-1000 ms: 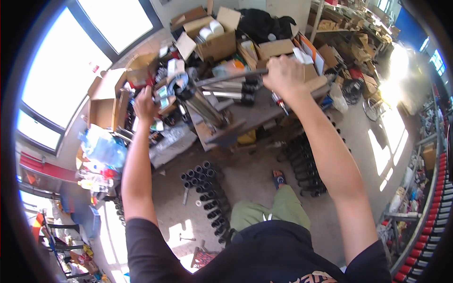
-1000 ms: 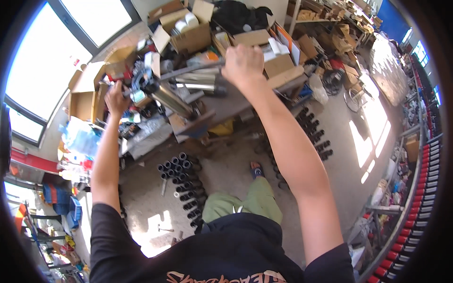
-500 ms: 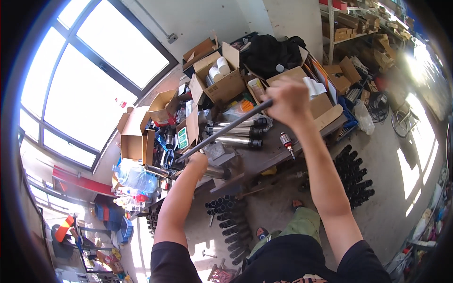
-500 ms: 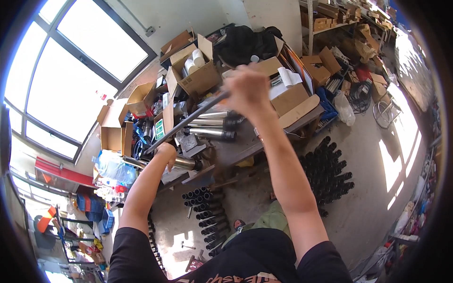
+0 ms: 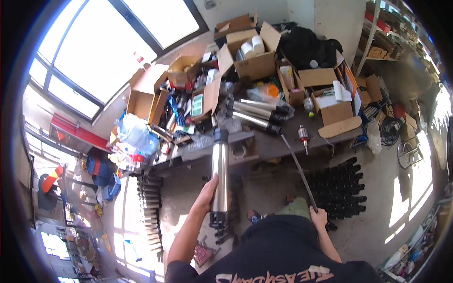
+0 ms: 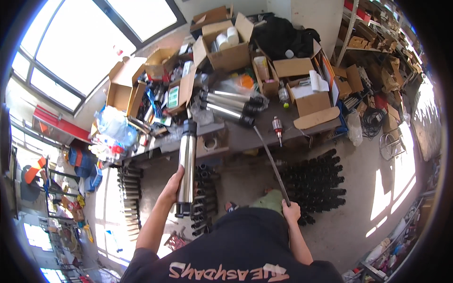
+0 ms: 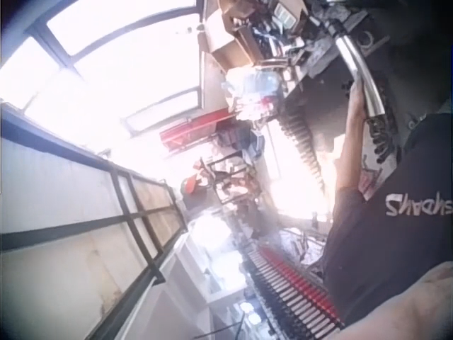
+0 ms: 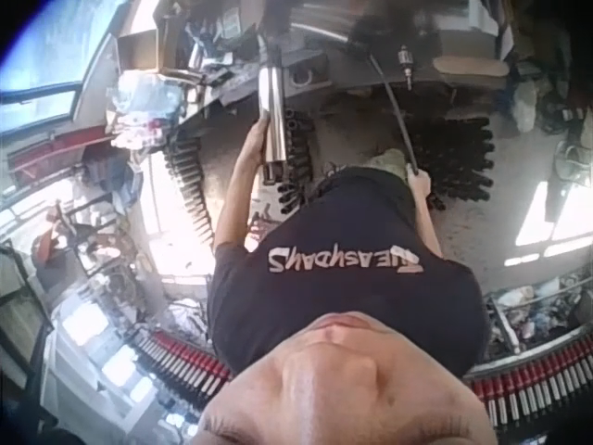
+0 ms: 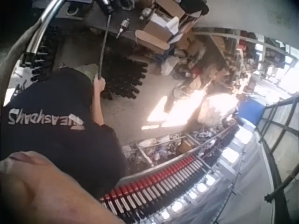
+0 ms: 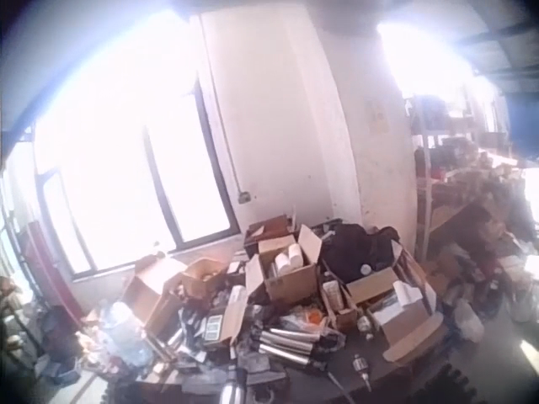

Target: The person assembles metal cylinders by using a large T-handle tool to screw components together on a workbench, then places the assembled cylinders among a large number of similar components on the floor.

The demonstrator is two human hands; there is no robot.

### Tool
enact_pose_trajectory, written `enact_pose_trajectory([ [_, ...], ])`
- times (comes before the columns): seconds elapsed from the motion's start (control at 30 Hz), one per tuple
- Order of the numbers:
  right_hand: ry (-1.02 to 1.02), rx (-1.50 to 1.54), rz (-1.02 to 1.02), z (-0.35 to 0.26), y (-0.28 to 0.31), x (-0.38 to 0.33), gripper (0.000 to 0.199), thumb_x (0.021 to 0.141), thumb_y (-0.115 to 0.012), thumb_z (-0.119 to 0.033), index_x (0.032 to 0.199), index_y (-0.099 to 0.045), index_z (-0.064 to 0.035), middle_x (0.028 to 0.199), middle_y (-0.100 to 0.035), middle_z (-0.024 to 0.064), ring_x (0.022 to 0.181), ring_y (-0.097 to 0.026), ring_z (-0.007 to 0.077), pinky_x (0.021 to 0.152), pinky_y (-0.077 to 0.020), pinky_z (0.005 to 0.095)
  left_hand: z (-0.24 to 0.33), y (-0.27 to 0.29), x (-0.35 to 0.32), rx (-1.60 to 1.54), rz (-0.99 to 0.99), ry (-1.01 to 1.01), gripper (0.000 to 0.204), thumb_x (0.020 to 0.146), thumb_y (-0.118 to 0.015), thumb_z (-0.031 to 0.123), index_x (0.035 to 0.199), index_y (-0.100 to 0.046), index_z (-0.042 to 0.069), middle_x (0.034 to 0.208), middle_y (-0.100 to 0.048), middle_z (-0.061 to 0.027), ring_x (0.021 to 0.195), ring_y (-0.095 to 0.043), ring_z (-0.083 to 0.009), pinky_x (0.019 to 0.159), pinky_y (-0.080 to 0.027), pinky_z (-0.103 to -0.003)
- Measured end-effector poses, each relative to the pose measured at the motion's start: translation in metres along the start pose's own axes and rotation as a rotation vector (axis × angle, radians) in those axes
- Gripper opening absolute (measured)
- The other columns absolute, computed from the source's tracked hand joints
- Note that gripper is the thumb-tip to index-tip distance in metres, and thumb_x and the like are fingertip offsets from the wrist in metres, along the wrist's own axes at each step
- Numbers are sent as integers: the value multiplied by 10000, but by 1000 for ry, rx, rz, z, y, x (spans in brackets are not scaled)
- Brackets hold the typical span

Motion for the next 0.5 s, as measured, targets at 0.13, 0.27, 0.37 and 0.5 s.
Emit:
enact_pose_trajectory([
  [0.13, -27, 70, -72, 41, -38, 24, 533, 837, -664, -547, 832, -730, -18, 770, -699, 204, 765, -698, 337, 700, -513, 445, -32, -39, 6, -692, -395, 66, 848, 866, -398, 832, 1162, -573, 57, 874, -641, -171, 715, -637, -297, 674, -559, -424],
  [0.27, -78, 382, -219, 33, -39, 39, 457, 919, -694, -393, 611, -529, -100, 559, -452, -31, 477, -392, 126, 474, -294, 330, -30, -59, 9, -873, -544, -7, 899, 852, -408, 848, 1195, -548, 29, 886, -611, -163, 710, -604, -287, 700, -547, -441],
  [0.37, -80, 298, -267, 28, -35, 54, 453, 932, -657, -451, 668, -521, -108, 561, -454, -23, 429, -400, 132, 405, -296, 319, -13, -66, 8, -897, -587, -40, 860, 893, -356, 819, 1179, -542, 30, 890, -620, -184, 716, -623, -300, 668, -562, -448],
  [0.5, -110, 266, -291, 18, -41, 56, 454, 933, -658, -458, 690, -533, -96, 580, -457, -15, 435, -404, 139, 416, -297, 324, -1, -54, 5, -669, -297, -71, 761, 960, -328, 738, 1187, -503, 32, 857, -629, -200, 691, -663, -307, 582, -592, -442],
])
Point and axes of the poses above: each hand's wrist, its own x-axis towards the middle knuckle, its own y-axis out of the back of the hand, z = x × y, the point moved 5 cm from there along x, towards the middle knuckle
